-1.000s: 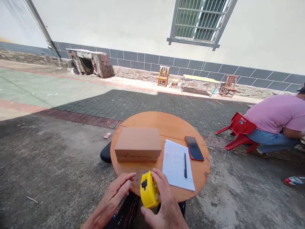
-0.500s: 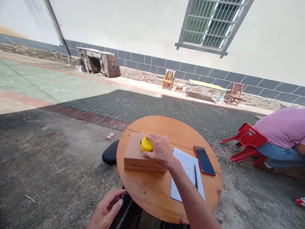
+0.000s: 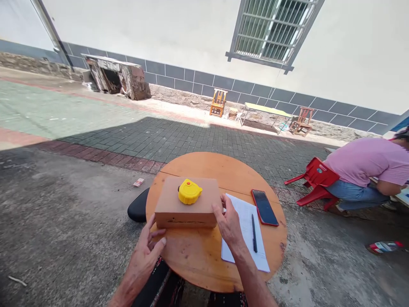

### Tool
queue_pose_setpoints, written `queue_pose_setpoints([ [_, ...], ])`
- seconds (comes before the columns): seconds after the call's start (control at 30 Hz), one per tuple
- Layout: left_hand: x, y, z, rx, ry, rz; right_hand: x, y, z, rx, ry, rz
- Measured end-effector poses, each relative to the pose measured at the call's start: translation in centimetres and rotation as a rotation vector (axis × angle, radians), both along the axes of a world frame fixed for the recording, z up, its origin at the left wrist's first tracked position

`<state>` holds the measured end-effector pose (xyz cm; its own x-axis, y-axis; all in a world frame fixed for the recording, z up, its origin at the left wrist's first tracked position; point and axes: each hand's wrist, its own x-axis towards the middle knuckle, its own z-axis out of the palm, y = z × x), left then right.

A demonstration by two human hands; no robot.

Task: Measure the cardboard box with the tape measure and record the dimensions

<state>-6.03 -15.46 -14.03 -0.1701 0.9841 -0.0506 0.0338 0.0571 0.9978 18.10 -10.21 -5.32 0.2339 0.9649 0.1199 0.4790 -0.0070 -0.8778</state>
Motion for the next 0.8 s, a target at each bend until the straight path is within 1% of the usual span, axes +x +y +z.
queue_pose_setpoints([
  [0.07,0.2,1.0,0.3,-0.006,0.025,0.021,-0.4,-0.9,-0.5,0.006,0.029,0.026],
  [0.13,0.2,2.1,0.5,-0.011,0.051,0.047,-1.1,-1.6,-0.7,0.018,0.046,-0.001],
  [0.2,-0.2,3.3,0.8,-0.004,0.064,0.070,-1.9,-2.2,-0.8,0.028,0.086,-0.002],
  [0.27,-0.7,4.4,1.1,0.010,0.052,0.072,-2.3,-2.5,-0.9,0.047,0.127,0.032],
  [0.33,-1.1,5.2,1.6,0.011,0.038,0.052,-2.0,-2.6,-1.2,0.082,0.138,0.064],
  [0.4,-1.4,5.5,1.9,0.003,0.039,0.035,-0.6,-2.6,-1.4,0.098,0.069,0.045],
  [0.47,-1.4,4.9,1.8,0.002,0.050,0.048,2.2,-3.0,-1.8,0.073,-0.056,-0.025],
  [0.5,-1.4,4.2,1.6,0.006,0.061,0.070,4.0,-3.4,-1.9,0.049,-0.103,-0.067],
  [0.6,-1.0,1.4,-0.1,0.026,0.117,0.138,9.5,-4.9,-2.3,-0.052,-0.221,-0.165],
  [0.67,-0.3,-0.9,-1.4,0.051,0.176,0.118,12.1,-5.8,-2.8,-0.135,-0.326,-0.211],
  [0.73,0.6,-2.8,-2.2,0.126,0.256,0.045,13.3,-6.2,-3.5,-0.210,-0.428,-0.247],
  [0.8,1.7,-4.1,-2.5,0.239,0.350,-0.045,13.2,-6.1,-4.3,-0.265,-0.505,-0.272],
])
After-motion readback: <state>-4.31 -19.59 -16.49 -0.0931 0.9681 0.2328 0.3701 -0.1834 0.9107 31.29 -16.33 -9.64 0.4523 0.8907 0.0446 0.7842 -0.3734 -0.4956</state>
